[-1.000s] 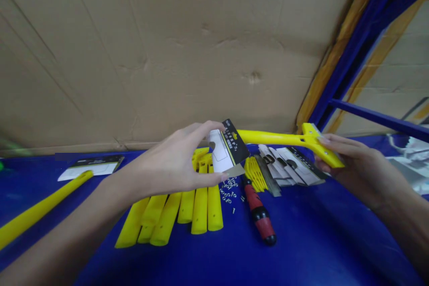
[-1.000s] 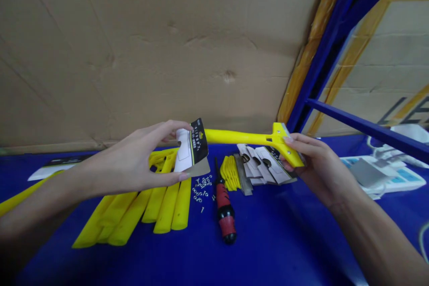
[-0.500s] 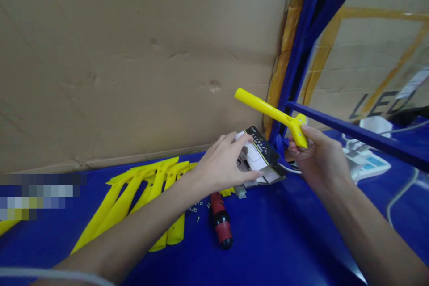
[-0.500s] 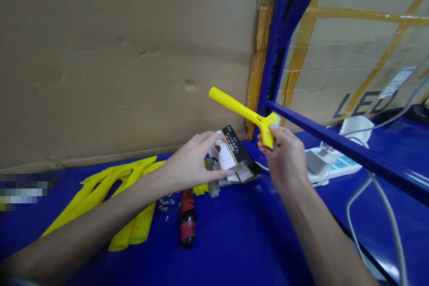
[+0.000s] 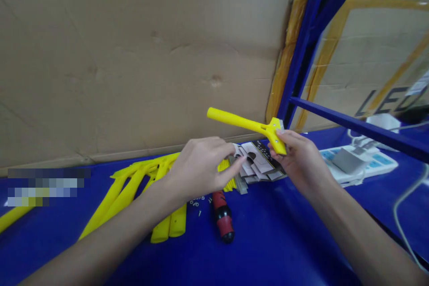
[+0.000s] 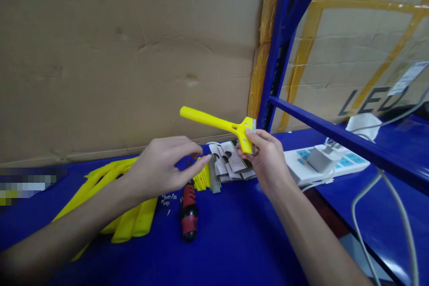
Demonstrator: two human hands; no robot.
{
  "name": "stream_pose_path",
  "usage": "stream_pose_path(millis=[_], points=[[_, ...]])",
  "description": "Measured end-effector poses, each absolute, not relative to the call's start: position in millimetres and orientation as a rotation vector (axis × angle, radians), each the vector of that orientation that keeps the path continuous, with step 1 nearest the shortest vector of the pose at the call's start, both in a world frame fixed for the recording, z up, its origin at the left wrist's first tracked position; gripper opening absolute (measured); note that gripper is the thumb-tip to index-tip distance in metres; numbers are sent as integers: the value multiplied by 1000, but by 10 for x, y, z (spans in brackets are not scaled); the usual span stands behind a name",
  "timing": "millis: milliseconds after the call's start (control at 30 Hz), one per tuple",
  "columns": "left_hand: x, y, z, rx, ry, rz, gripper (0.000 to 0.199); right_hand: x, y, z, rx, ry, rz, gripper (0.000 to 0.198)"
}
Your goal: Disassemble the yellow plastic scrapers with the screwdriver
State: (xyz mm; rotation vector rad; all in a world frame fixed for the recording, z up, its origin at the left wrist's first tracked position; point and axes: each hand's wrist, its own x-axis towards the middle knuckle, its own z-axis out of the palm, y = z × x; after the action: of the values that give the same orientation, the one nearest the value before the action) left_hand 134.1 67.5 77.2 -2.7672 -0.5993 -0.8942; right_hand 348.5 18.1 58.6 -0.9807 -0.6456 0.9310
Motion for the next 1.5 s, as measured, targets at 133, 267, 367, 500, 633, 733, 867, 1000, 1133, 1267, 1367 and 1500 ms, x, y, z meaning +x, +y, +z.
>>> stream_pose_path(millis=[133,267,367,500,633,733,867,1000,1133,1267,1367,1500], points=[[1008,626,982,-2541,-529,-970,26,3245,134,526,-1007,-829,1068,30],[751,617,1129,-2861,-786,-539,38,2944,91,492,-1003,-1051,1212,37],[600,583,1146,-3120,-1112,-372,33,2747,127,487,-958,-1250,1285,38],[397,487,1012,-3282,-1684,-606,38,2635,185,516,-1116,-1383,1157,44],[133,417,726,-3236,-2048,-975,53,2682,79,480,-1560,-1841,381,31],[-20,420,544,-3218,-2099,-962,62,2702,-56,377,-1755,-2067,123,29],[-15,500,521,-3154,-2021,-980,50,2637,-127,263,-1831,-2152,225,33],[130,597,651,-3374,-2026,-846,40,2563,-103,264,-1810,-2148,330,11],[187,665,675,-3388,-2034,-779,48,2548,-110,299,-1747,-2238,371,14],[146,710,609,-3370,-1964,-761,50,2564,-126,279,-1715,-2244,354,7],[109,701,625,-3342,-1766,-778,36,2580,-123,234,-1685,-2141,380,18],[62,635,745,-3211,-1517,-661,24,2622,-105,246,-1601,-1924,470,15]])
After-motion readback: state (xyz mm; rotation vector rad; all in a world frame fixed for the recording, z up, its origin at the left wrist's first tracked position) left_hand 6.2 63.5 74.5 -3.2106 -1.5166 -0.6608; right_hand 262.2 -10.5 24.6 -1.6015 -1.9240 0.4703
